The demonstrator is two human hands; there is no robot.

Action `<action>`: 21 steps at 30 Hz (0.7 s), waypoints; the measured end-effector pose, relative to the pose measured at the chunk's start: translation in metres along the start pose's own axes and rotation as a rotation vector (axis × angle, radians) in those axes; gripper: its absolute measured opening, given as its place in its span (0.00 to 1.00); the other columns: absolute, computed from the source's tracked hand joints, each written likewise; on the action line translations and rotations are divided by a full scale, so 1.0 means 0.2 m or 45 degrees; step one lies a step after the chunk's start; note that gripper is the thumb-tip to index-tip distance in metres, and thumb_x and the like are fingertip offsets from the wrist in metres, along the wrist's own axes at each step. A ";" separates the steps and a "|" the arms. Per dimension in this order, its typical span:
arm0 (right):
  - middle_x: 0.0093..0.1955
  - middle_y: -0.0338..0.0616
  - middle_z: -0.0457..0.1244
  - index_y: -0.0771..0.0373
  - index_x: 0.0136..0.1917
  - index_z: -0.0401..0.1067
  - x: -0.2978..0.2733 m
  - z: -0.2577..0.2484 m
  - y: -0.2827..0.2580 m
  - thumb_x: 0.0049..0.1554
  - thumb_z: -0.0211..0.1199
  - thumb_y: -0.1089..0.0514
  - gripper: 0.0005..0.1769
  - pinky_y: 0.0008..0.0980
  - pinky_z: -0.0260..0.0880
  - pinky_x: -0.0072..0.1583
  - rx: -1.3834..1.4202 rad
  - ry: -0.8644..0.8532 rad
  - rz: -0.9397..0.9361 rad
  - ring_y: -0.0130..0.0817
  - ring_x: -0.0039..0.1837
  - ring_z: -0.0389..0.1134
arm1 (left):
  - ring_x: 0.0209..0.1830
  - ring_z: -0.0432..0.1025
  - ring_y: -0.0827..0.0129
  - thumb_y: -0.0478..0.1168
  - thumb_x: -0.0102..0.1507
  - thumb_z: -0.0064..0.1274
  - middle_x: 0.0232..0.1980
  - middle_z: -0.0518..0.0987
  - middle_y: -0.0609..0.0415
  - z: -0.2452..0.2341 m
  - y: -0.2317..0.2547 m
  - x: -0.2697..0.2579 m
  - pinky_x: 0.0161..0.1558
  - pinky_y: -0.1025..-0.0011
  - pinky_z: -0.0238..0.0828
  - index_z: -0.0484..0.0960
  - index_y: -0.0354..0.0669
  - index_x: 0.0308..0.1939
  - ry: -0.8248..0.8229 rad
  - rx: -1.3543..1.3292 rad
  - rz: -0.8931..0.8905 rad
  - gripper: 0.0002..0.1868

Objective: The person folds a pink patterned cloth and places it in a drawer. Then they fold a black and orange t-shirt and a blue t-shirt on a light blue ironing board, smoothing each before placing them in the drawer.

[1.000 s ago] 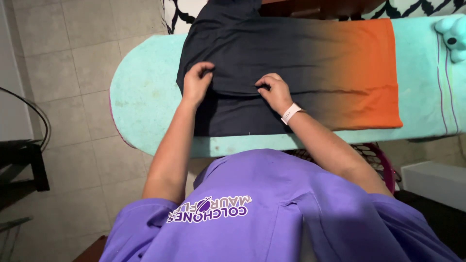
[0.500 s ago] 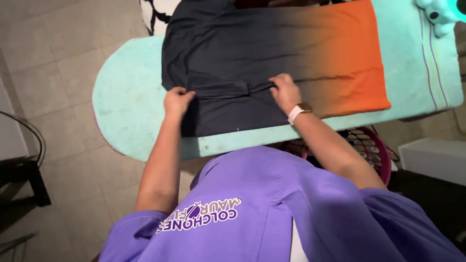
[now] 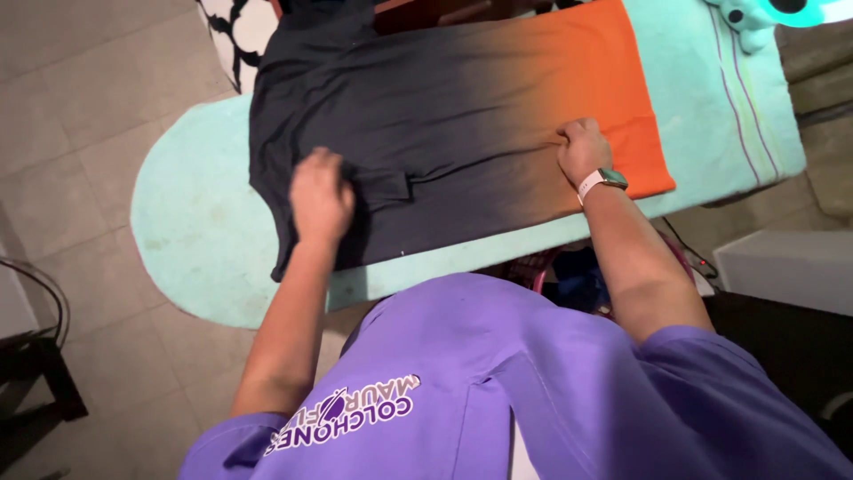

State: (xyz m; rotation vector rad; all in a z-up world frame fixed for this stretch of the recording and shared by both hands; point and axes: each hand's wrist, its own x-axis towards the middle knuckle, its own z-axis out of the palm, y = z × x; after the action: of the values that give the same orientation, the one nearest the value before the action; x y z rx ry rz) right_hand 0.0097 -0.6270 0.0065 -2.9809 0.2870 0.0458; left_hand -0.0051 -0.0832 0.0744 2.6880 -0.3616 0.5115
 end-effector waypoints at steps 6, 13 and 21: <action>0.60 0.44 0.59 0.44 0.59 0.75 0.02 -0.21 0.09 0.57 0.61 0.58 0.17 0.52 0.75 0.58 -0.102 -0.138 0.189 0.61 0.54 0.74 | 0.86 0.40 0.57 0.55 0.68 0.50 0.87 0.51 0.56 0.07 0.27 -0.09 0.76 0.32 0.36 0.60 0.61 0.81 -0.638 0.160 -0.024 0.37; 0.61 0.44 0.61 0.43 0.60 0.75 0.21 -0.07 0.56 0.53 0.66 0.54 0.20 0.53 0.75 0.57 -0.224 -0.224 0.218 0.61 0.56 0.73 | 0.87 0.36 0.57 0.62 0.68 0.45 0.87 0.47 0.55 0.17 0.25 -0.13 0.75 0.28 0.30 0.55 0.62 0.82 -0.676 0.182 -0.114 0.39; 0.50 0.41 0.67 0.37 0.52 0.81 0.20 -0.32 0.67 0.54 0.62 0.44 0.13 0.48 0.76 0.59 -0.046 -0.136 0.146 0.50 0.59 0.70 | 0.75 0.63 0.74 0.69 0.73 0.34 0.65 0.77 0.76 0.43 0.22 0.10 0.73 0.27 0.42 0.74 0.79 0.68 -0.734 -0.153 -0.135 0.24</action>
State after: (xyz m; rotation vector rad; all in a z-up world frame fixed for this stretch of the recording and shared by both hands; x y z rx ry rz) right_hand 0.0238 -0.7749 0.0484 -2.9813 0.4475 0.2240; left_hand 0.0249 -0.1613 0.0227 2.6703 -0.3829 -0.3196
